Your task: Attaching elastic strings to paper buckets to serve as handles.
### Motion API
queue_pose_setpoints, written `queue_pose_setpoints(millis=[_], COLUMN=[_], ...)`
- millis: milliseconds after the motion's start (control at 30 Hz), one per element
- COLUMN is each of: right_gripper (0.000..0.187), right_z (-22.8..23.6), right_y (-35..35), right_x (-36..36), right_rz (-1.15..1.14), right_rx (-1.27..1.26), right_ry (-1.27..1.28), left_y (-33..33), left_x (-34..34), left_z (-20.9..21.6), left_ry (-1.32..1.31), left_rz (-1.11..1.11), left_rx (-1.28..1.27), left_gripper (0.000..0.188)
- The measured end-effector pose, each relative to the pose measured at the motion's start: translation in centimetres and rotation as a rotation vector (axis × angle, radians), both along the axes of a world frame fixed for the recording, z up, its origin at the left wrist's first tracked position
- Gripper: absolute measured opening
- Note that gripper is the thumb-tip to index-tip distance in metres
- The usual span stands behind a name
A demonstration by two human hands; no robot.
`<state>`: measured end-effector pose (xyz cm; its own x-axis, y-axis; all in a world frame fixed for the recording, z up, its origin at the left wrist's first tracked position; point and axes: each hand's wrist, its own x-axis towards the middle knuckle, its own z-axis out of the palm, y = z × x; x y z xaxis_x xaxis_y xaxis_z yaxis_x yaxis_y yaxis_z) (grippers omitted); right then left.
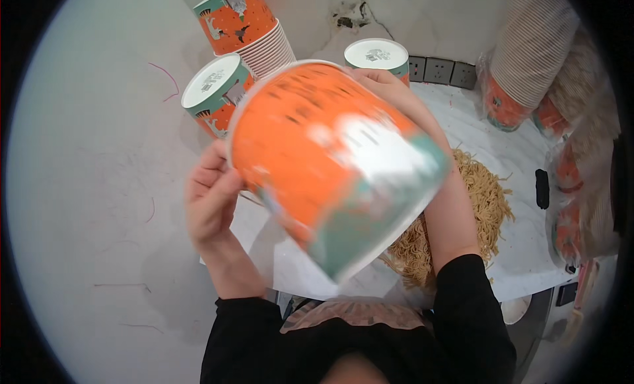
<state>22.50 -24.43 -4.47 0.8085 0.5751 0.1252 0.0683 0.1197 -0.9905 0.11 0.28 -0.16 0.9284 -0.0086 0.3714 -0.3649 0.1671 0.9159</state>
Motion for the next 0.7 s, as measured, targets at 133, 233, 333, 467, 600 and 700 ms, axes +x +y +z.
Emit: queue_pose_setpoints(millis=[133,233,333,467,600,700], right_gripper=[0.038,0.032,0.027,0.022,0.020,0.018], right_z=[0.7,0.4,0.0,-1.4,-1.9,-2.8], right_y=[-0.8,-1.7,-1.8,-2.3,-2.7,-2.9], right_x=[-0.6,1.3,1.7,2.8,2.7,3.0], right_rz=[-0.252,-0.624,-0.796,-1.007,-0.934,-0.892], right_rx=[0.116,0.251,0.161,-0.169,-0.321,-0.353], right_ry=[-0.134,-0.373,-0.441,-0.876,-0.927,-0.977], left_y=[0.5,4.7,12.2,15.5,15.9,15.7], left_x=[-3.5,-7.6,-11.2,-14.6,-14.2,-12.6], left_z=[-2.3,-8.8,-16.1,-21.0,-20.4,-19.9], left_ry=[0.076,-0.066,0.367,0.203,0.338,0.392], left_rz=[0.211,0.192,0.457,-0.003,0.340,0.453], left_rx=[-0.421,-0.426,-0.755,-1.014,-1.047,-0.832], left_gripper=[0.036,0.042,0.045,0.043,0.036,0.033])
